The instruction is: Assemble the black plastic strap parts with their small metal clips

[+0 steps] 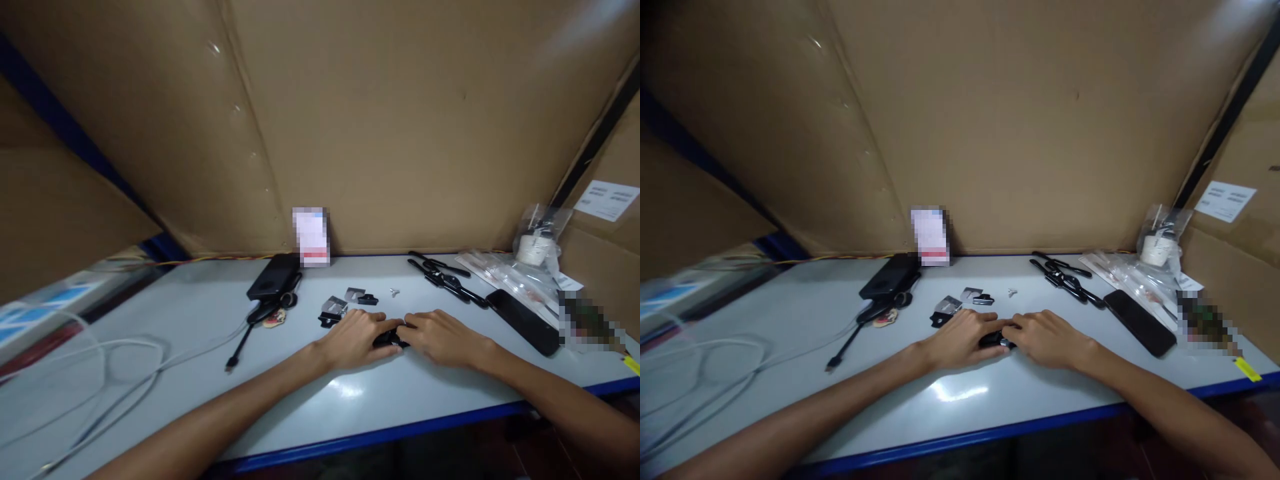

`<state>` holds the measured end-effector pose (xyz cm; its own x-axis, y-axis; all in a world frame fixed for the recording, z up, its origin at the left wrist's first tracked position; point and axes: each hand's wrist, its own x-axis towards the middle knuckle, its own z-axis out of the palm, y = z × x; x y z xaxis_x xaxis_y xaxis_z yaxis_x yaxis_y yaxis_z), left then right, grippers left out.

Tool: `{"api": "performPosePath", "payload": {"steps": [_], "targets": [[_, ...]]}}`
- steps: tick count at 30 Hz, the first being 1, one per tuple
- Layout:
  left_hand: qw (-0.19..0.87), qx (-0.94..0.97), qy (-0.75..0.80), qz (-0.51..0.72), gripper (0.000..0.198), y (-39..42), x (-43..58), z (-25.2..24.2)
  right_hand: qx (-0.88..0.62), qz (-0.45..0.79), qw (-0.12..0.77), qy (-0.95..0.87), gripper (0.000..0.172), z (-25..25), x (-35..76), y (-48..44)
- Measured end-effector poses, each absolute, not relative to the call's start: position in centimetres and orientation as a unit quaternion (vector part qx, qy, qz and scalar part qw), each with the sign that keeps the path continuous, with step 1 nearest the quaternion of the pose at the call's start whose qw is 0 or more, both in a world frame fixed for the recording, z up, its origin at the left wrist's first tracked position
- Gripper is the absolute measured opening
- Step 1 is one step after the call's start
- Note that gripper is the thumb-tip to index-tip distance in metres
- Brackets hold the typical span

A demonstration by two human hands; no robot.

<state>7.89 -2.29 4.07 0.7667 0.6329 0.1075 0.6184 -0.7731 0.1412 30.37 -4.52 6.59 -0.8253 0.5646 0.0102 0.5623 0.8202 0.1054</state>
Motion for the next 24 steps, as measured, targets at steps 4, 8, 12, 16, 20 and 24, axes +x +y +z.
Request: {"api": "performPosePath", "payload": {"steps": [4,8,12,16,20,24], "targets": [[0.025,0.935,0.346,0.07,0.046,-2.3,8.2,3.9,0.341,0.0,-0.109,0.934,0.02,4.8,30.2,-3.7],[-0.008,0.925,0.373,0.074,0.05,-3.0,8.7,3.8,0.373,-0.034,-0.195,0.907,0.021,2.8,30.1,-3.1],[-0.019,0.896,0.434,0.092,0.06,-4.1,9.4,3.2,0.405,-0.037,-0.232,0.883,0.021,1.6,29.9,-3.0],[-0.029,0.863,0.484,0.139,0.058,-5.3,10.5,2.3,0.45,0.002,-0.241,0.86,0.023,1.4,29.4,-3.9],[-0.029,0.853,0.5,0.148,0.051,-5.9,11.0,2.1,0.48,0.026,-0.232,0.846,0.025,1.7,28.9,-5.0],[-0.013,0.851,0.505,0.14,0.049,-6.1,11.0,2.3,0.498,0.019,-0.231,0.836,0.022,2.0,28.6,-5.8]]}}
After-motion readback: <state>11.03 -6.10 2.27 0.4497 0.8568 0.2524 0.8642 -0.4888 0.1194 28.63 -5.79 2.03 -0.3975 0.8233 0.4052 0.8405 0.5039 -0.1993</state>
